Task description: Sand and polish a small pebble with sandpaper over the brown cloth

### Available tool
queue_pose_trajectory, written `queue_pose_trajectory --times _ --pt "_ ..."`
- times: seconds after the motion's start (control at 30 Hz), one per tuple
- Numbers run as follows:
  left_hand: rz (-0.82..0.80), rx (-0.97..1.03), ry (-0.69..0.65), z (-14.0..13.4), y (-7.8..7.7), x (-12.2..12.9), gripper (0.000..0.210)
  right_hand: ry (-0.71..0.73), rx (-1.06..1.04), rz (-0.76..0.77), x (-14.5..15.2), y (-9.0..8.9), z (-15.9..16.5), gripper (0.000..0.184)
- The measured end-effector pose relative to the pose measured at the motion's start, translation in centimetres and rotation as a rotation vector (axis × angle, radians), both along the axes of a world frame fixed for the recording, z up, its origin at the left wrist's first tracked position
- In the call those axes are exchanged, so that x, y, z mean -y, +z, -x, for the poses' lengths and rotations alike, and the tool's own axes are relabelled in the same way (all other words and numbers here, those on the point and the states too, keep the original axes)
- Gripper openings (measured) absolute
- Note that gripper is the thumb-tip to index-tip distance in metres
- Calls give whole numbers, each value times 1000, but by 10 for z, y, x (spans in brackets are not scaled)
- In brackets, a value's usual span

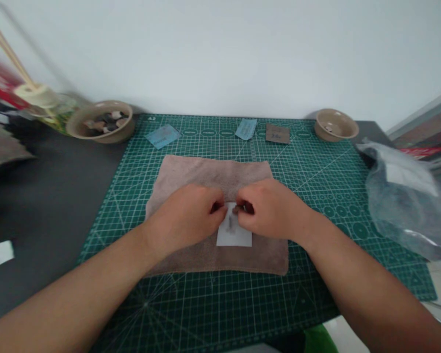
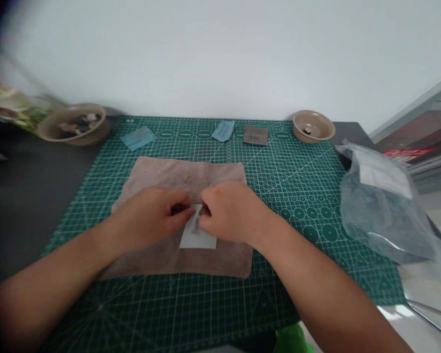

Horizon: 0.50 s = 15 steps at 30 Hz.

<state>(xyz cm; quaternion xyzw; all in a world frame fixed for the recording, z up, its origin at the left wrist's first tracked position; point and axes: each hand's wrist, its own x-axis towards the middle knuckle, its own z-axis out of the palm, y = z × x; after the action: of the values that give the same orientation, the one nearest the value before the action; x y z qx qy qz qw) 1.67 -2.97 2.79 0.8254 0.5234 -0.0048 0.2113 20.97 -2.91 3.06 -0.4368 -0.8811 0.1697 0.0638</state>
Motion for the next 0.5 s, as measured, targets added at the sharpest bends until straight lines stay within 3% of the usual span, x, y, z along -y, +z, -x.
queue_pose_trajectory --times 0.07,0.2,0.37,0.5 --pt "-6 0 -1 0 0 0 26 -35 7 -30 0 0 -1 19" --pt "6 4 -1 0 -1 0 26 84 -6 -14 0 0 1 19" --pt "-11 -10 5 0 -4 -2 24 -39 34 -45 0 1 1 19" --pt "6 6 4 0 -4 -2 24 84 26 -29 2 2 2 18"
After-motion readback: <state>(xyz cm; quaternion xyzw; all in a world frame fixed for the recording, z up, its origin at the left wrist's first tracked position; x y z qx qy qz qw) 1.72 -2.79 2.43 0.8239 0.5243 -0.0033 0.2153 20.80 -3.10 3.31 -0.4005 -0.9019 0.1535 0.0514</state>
